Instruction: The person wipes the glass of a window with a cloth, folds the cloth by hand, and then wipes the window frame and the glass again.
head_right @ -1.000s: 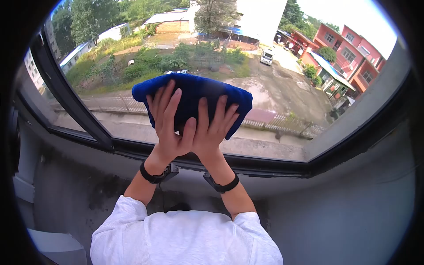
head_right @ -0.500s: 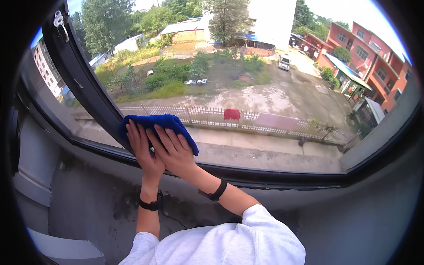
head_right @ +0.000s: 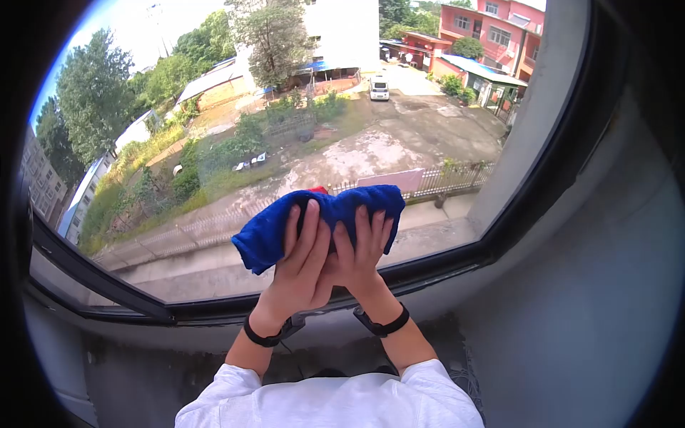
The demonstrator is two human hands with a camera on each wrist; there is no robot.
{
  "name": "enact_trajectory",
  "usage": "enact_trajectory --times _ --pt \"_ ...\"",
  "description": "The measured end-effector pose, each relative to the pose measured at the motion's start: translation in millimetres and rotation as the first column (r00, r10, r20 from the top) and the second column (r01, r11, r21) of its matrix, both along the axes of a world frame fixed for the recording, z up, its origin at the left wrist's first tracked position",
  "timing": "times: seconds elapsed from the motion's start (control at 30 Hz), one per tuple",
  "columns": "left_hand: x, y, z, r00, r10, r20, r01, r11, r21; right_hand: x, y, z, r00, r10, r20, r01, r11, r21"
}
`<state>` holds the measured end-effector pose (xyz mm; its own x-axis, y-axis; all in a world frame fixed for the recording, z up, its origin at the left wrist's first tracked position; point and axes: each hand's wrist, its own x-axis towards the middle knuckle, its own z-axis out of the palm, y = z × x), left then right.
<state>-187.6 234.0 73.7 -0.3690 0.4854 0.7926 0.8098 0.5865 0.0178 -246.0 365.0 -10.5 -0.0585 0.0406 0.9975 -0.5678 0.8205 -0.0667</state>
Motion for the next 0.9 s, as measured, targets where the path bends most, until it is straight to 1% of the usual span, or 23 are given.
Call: enact_trajectory --times 0.03,0.1,0.13,0.17,0.2,0.23,0.27,0.3,0.33,0.37,0.4,0.43,0.47,0.5,0.53,0.57,0.6,0.63,0.7,0.77,0.8,0.83,0.9 --pt "-5.6 28.5 1.1 0.987 -0.146 0.069 0.145 0.989 0.02 -4.3 36.0 -1.3 0.995 -0.079 0.062 0.079 0.997 0.01" --pt "-22.3 84.9 6.9 0.944 -0.309 0.111 0.316 0.948 -0.046 -17.6 106.7 -11.0 0.983 -0.15 0.11 0.15 0.989 0.006" --pt "-31.1 112.7 2.5 0.929 -0.346 0.132 0.356 0.932 -0.065 -21.1 133.6 -11.9 0.978 -0.174 0.113 0.173 0.985 0.021" --pt "-37.9 136.2 -1.5 0.919 -0.373 0.13 0.382 0.923 -0.05 -22.8 161.0 -14.9 0.954 -0.26 0.15 0.255 0.965 0.056" --pt "-42.9 155.8 -4.9 0.95 -0.307 0.055 0.312 0.923 -0.227 -22.3 182.9 -19.8 0.92 -0.344 0.186 0.332 0.939 0.095" --pt "-47.3 173.2 -10.5 0.969 -0.246 -0.035 0.214 0.896 -0.389 -19.9 200.7 -29.6 0.912 -0.365 0.185 0.349 0.93 0.114" --pt "-54.1 188.0 -23.0 0.95 -0.21 -0.23 0.089 0.89 -0.446 -17.5 213.5 -41.1 0.905 -0.371 0.207 0.356 0.928 0.105" --pt "-55.4 196.4 -31.4 0.95 -0.211 -0.231 0.092 0.895 -0.436 -17.7 221.3 -52.8 0.901 -0.369 0.228 0.357 0.93 0.091" --pt "-53.9 200.0 -39.0 0.935 -0.167 -0.312 0.002 0.883 -0.469 -19.7 219.5 -58.9 0.929 -0.305 0.208 0.308 0.951 0.02" --pt "-53.4 201.3 -49.0 0.911 -0.126 -0.392 -0.093 0.864 -0.494 -15.2 219.9 -64.8 0.931 -0.302 0.205 0.303 0.953 0.024" --pt "-56.9 204.2 -65.0 0.959 -0.179 -0.221 0.082 0.918 -0.388 -8.5 218.2 -64.6 0.92 -0.293 0.26 0.29 0.956 0.05" --pt "-51.5 200.6 -67.6 0.959 -0.17 -0.226 0.074 0.922 -0.381 -5.4 214.8 -63.0 0.906 -0.285 0.314 0.275 0.958 0.076" --pt "-44.9 196.0 -70.5 0.974 -0.217 0.07 0.225 0.96 -0.164 -5.5 210.1 -60.7 0.908 -0.28 0.311 0.268 0.96 0.084" --pt "-41.1 188.6 -70.1 0.887 -0.311 0.341 0.297 0.95 0.093 -5.7 200.4 -58.4 0.913 -0.248 0.325 0.245 0.968 0.05" --pt "-37.4 174.2 -56.1 0.948 -0.252 0.195 0.229 0.964 0.133 -7.6 186.4 -56.9 0.917 -0.21 0.338 0.219 0.976 0.011" --pt "-34.4 155.5 -44.3 0.953 -0.234 0.194 0.211 0.968 0.132 -10.2 170.2 -55.4 0.922 -0.167 0.35 0.19 0.981 -0.03" --pt "-29.7 132.6 -34.7 0.959 -0.255 0.124 0.227 0.952 0.204 -13.5 151.7 -51.3 0.949 -0.143 0.282 0.149 0.989 -0.002" --pt "-25.6 108.1 -23.7 0.963 -0.267 0.047 0.245 0.931 0.272 -8.2 125.3 -30.0 0.952 -0.121 0.282 0.128 0.992 -0.004" --pt "-19.7 49.0 -10.1 0.968 -0.252 -0.019 0.246 0.919 0.309 11.5 62.3 21.7 0.979 0.17 0.111 -0.162 0.984 -0.076" --pt "-13.8 -10.2 -15.3 0.986 -0.055 -0.16 0.1 0.952 0.29 13.3 7.8 27.3 0.969 0.239 0.065 -0.233 0.969 -0.085" --pt "-11.1 -38.3 -19.4 0.954 0.128 -0.272 -0.061 0.968 0.243 21.8 -22.0 32.4 0.955 0.285 0.08 -0.282 0.958 -0.046" --pt "-7.9 -66.4 -22.2 0.948 0.166 -0.272 -0.102 0.967 0.235 30.0 -53.3 34.3 0.94 0.329 0.095 -0.33 0.944 -0.009" --pt "-2.2 -122.1 -26.7 0.781 0.479 -0.402 -0.362 0.87 0.334 45.3 -120.7 33.1 0.863 0.496 0.1 -0.494 0.868 -0.041"
